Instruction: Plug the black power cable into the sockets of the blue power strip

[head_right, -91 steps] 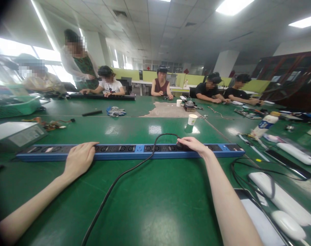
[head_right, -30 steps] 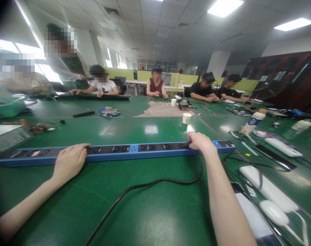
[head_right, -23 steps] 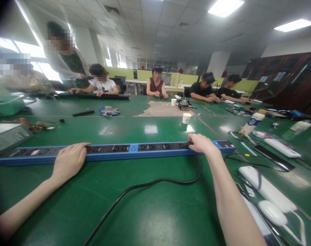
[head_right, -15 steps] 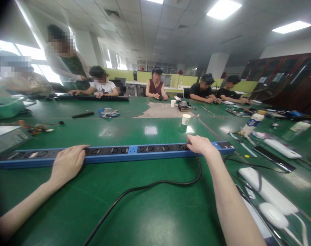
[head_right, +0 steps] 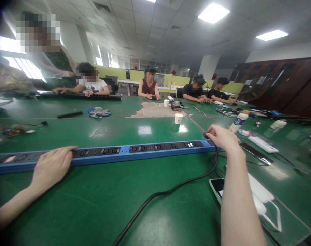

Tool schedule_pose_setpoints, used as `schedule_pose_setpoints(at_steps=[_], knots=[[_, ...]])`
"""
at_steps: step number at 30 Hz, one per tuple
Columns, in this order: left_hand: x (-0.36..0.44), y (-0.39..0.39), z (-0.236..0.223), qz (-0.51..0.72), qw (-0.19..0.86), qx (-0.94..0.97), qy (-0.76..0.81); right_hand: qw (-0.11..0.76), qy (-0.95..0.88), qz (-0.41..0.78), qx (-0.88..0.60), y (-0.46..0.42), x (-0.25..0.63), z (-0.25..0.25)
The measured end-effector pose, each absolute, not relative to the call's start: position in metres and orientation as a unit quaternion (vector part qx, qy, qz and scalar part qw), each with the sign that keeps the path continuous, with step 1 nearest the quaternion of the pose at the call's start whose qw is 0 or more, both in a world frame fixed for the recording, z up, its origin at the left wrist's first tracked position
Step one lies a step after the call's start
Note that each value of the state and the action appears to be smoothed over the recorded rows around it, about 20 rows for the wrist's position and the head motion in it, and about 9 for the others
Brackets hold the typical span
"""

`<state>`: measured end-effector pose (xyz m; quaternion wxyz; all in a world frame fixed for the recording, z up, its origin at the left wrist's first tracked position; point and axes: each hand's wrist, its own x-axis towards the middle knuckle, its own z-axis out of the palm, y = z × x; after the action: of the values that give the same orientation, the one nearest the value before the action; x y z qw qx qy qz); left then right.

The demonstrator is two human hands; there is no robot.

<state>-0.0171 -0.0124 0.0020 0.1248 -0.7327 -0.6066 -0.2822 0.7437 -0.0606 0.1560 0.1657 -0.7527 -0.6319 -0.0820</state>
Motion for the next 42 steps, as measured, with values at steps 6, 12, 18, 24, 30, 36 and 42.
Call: schedule_pose_setpoints(at_steps=[6, 12, 18, 24, 30, 36, 42], knots=[[-0.020, -0.011, -0.002, -0.284, 0.103, -0.731, -0.612, 0.133, -0.653, -0.094, -0.740, -0.039, 0.756, 0.113], [-0.020, -0.011, -0.002, -0.276, 0.126, -0.733, -0.609, 0.144, -0.663, -0.074, -0.731, -0.021, 0.754, 0.092], [-0.020, -0.010, -0.001, -0.261, 0.148, -0.735, -0.608, 0.155, -0.645, -0.059, -0.746, -0.018, 0.758, 0.085], [-0.021, -0.008, 0.000, -0.259, 0.145, -0.735, -0.610, 0.168, -0.624, -0.046, -0.762, -0.018, 0.752, 0.093], [-0.025, -0.004, -0.006, -0.267, 0.124, -0.727, -0.621, 0.280, -0.558, -0.097, -0.775, -0.034, 0.761, 0.129], [-0.027, -0.005, -0.011, -0.282, 0.094, -0.733, -0.612, 0.224, -0.537, -0.134, -0.802, -0.045, 0.788, 0.114], [-0.025, -0.005, -0.010, -0.281, 0.102, -0.725, -0.620, 0.191, -0.558, -0.094, -0.802, -0.039, 0.790, 0.094]])
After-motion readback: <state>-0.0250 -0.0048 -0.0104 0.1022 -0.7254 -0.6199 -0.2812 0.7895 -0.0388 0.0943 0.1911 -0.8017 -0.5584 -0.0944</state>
